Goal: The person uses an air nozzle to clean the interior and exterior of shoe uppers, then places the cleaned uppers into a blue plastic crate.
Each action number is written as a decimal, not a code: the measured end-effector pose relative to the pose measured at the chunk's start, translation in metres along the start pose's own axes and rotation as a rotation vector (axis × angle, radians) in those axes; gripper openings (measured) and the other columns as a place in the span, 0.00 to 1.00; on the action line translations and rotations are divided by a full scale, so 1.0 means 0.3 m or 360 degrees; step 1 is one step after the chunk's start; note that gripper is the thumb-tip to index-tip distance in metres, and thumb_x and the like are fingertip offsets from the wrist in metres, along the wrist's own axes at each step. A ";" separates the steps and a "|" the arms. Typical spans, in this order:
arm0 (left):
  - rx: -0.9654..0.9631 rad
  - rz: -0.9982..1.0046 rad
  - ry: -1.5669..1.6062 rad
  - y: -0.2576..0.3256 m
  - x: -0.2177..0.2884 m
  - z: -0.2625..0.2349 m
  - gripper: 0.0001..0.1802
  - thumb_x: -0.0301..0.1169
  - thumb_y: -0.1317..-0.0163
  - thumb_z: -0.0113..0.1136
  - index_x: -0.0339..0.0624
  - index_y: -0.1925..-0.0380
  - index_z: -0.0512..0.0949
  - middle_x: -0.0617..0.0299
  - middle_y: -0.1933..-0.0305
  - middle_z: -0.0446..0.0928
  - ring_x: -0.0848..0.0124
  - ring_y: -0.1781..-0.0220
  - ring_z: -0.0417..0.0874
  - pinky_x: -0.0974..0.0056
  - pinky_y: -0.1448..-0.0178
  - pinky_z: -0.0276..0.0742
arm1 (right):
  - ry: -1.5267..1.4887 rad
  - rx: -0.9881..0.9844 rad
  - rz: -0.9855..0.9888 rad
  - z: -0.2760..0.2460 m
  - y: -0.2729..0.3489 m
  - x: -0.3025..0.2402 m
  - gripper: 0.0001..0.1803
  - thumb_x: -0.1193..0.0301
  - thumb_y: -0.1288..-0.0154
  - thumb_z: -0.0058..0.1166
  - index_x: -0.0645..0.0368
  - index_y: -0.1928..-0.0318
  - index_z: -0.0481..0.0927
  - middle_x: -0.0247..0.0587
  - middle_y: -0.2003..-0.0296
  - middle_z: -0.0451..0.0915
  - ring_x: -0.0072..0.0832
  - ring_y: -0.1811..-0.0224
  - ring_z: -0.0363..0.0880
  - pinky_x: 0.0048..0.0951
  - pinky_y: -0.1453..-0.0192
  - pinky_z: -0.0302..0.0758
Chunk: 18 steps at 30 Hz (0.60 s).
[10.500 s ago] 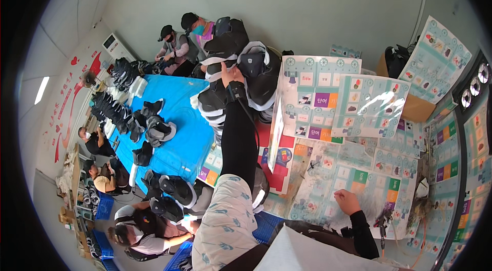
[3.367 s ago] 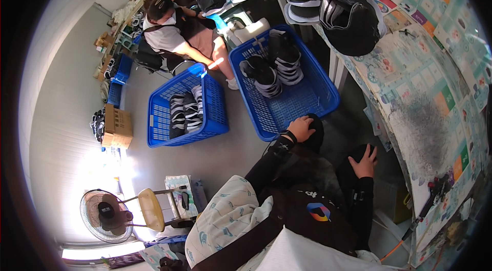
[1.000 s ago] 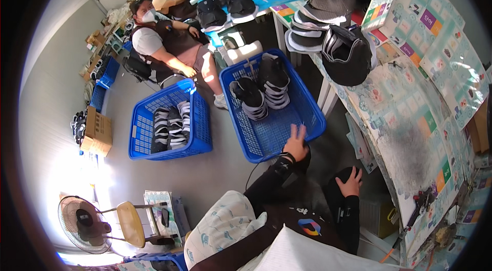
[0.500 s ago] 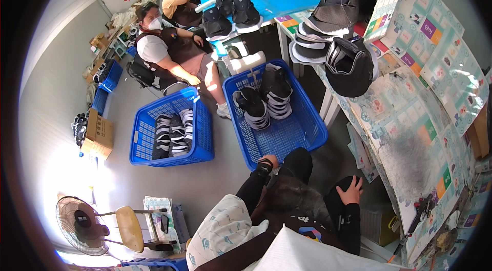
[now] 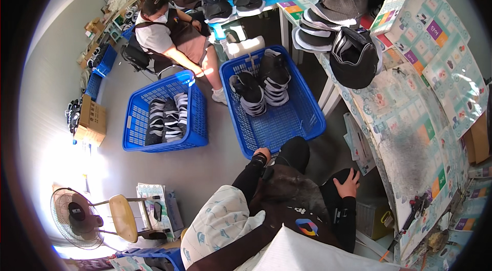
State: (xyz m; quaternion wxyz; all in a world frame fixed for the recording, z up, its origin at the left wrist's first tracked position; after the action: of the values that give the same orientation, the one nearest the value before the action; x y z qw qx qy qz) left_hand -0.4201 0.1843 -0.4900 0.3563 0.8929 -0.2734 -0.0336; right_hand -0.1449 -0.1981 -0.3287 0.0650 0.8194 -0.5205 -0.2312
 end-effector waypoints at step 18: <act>-0.0054 -0.0014 -0.0020 0.000 -0.006 0.015 0.24 0.36 0.36 0.58 0.48 0.40 0.84 0.48 0.40 0.85 0.50 0.38 0.86 0.50 0.36 0.84 | -0.0016 0.0048 -0.0039 0.017 -0.012 0.019 0.58 0.48 0.42 0.74 0.46 0.18 0.54 0.51 0.17 0.45 0.75 0.27 0.60 0.62 0.26 0.69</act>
State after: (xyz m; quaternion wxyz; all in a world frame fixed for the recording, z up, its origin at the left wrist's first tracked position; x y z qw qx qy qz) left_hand -0.4228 0.1825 -0.4935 0.3694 0.8877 -0.2710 -0.0454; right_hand -0.1423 -0.2006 -0.3363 0.0471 0.8255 -0.5141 -0.2282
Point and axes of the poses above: each hand's wrist, its own y-axis away from the middle knuckle, its own z-axis out of the palm, x = y × z, the point moved 4 cm from there along -y, towards the middle knuckle
